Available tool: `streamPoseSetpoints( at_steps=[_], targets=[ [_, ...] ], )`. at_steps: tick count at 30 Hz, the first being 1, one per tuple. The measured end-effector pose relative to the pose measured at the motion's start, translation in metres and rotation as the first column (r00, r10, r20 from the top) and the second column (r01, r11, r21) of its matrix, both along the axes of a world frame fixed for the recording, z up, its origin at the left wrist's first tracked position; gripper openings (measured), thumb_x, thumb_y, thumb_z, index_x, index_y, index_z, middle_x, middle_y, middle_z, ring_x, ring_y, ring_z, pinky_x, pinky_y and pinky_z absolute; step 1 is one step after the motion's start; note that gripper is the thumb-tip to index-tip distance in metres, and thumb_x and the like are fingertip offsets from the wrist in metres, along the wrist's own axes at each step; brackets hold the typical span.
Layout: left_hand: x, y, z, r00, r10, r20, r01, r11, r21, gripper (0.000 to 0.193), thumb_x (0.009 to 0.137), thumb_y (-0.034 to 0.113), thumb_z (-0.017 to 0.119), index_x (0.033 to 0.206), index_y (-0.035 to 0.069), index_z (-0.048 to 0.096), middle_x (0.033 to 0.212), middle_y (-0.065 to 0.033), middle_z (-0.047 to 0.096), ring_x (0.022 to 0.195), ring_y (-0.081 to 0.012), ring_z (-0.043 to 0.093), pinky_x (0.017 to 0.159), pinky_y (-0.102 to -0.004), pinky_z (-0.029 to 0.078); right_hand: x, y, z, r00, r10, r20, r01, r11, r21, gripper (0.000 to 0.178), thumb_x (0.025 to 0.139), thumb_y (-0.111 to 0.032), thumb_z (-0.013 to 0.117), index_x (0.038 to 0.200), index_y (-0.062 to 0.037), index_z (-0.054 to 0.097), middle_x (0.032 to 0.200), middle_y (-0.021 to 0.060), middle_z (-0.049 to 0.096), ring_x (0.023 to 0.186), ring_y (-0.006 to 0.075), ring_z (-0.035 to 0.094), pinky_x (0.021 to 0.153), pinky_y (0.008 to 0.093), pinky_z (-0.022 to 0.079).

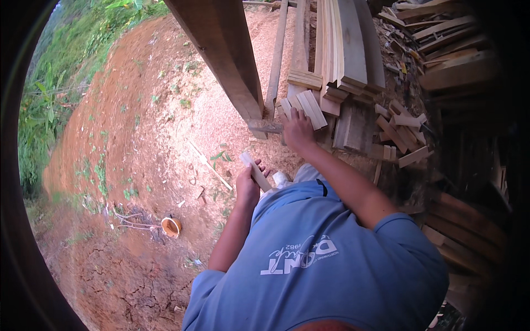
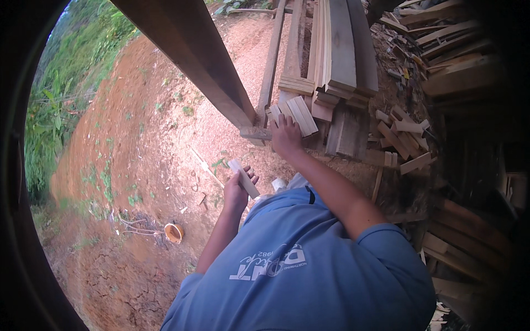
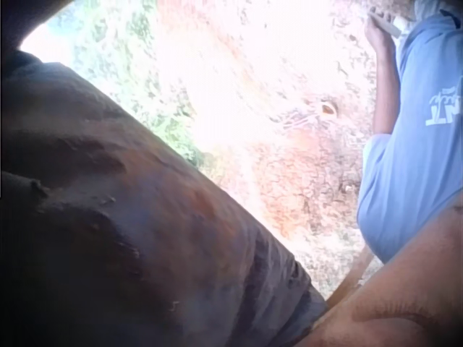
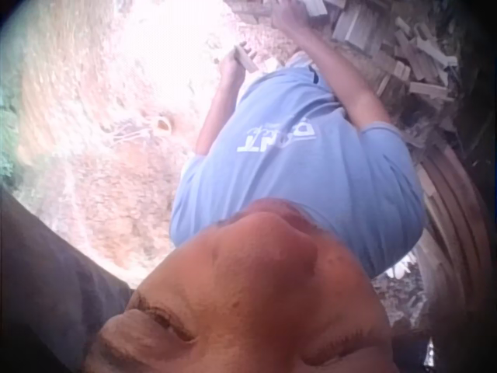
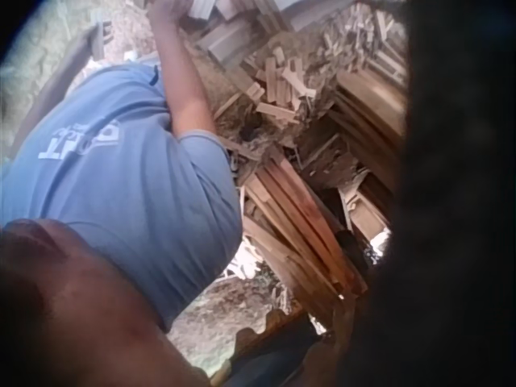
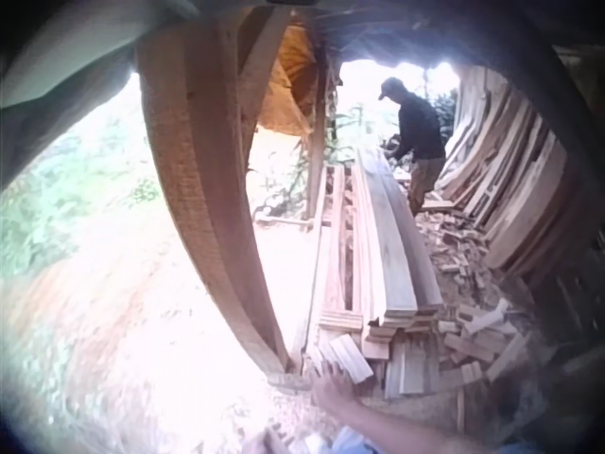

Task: The person sorts through a pile of wooden scraps and planks in a workshop, picking up pieces to inspect them and placing them into a neat stack. The person handles various sizes of wood, including small offcuts and longer planks, organizing them by hand.

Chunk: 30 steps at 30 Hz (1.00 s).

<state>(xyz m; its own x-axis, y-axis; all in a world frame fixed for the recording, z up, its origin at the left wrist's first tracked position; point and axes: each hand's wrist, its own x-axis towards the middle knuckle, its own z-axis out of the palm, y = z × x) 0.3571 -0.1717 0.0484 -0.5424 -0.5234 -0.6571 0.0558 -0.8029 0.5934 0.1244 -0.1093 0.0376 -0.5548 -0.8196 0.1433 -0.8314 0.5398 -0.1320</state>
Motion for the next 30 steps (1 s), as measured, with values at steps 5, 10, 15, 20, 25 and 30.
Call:
streamPoseSetpoints(
  at_steps=[5,10,15,20,25,30],
  targets=[
    [0.001,0.0,0.002,1.0,0.012,0.029,-0.012,1.0,0.002,0.048,0.111,0.025,0.033,0.133,-0.014,0.047,0.108,-0.0192,0.057,0.101,-0.0292,0.061,0.101,-0.0484,0.055,-0.001,0.001,-0.001,0.999,-0.017,0.028,0.017,1.0,-0.001,0.045,0.081,-0.018,0.07,0.125,-0.0098,0.064,0.119,0.0153,0.055,0.112,0.0342,0.054,0.088,0.0464,0.048],
    [0.001,0.0,0.002,1.0,-0.004,0.023,0.004,1.0,0.002,0.047,0.111,0.026,0.034,0.133,-0.014,0.047,0.109,-0.0195,0.056,0.102,-0.0291,0.061,0.102,-0.0485,0.055,-0.002,0.001,-0.001,1.0,-0.01,0.023,0.01,1.0,-0.012,0.044,0.08,-0.017,0.069,0.123,-0.009,0.064,0.117,0.0142,0.055,0.111,0.0331,0.054,0.087,0.0461,0.047],
    [-0.001,0.0,0.006,1.0,0.003,0.03,-0.003,1.0,0.009,0.045,0.11,0.025,0.035,0.131,-0.013,0.05,0.11,-0.0189,0.058,0.102,-0.0276,0.061,0.1,-0.0482,0.056,-0.002,0.001,0.002,1.0,-0.009,0.028,0.01,1.0,-0.008,0.044,0.081,-0.016,0.067,0.124,-0.0083,0.064,0.116,0.0133,0.055,0.111,0.0318,0.054,0.088,0.0455,0.047],
    [-0.003,-0.001,0.002,0.999,0.01,0.04,-0.011,1.0,0.025,0.042,0.11,0.025,0.038,0.128,-0.01,0.054,0.112,-0.0192,0.06,0.1,-0.0256,0.062,0.097,-0.0482,0.057,-0.002,0.0,0.004,0.999,-0.012,0.04,0.011,1.0,0.019,0.044,0.082,-0.016,0.066,0.125,-0.0079,0.064,0.116,0.0129,0.055,0.111,0.0316,0.054,0.089,0.0452,0.046],
    [-0.004,-0.003,0.003,0.999,-0.015,0.032,0.013,0.999,0.048,0.042,0.109,0.022,0.034,0.132,-0.011,0.05,0.109,-0.0191,0.057,0.101,-0.0284,0.061,0.1,-0.0493,0.055,-0.003,0.006,0.007,1.0,0.021,0.009,-0.021,0.999,-0.032,0.046,0.083,-0.014,0.065,0.128,-0.0096,0.064,0.117,0.0127,0.056,0.112,0.0316,0.055,0.089,0.0451,0.048],
    [-0.01,-0.009,-0.004,0.996,-0.08,0.046,0.079,0.997,0.017,0.038,0.105,0.014,0.036,0.132,-0.009,0.049,0.108,-0.0174,0.057,0.1,-0.0276,0.06,0.095,-0.0473,0.055,-0.021,0.043,0.026,0.959,-0.103,0.265,0.166,0.959,-0.229,0.034,0.086,-0.01,0.063,0.12,-0.0075,0.068,0.117,0.0143,0.058,0.108,0.033,0.061,0.088,0.0449,0.053]
  ],
)
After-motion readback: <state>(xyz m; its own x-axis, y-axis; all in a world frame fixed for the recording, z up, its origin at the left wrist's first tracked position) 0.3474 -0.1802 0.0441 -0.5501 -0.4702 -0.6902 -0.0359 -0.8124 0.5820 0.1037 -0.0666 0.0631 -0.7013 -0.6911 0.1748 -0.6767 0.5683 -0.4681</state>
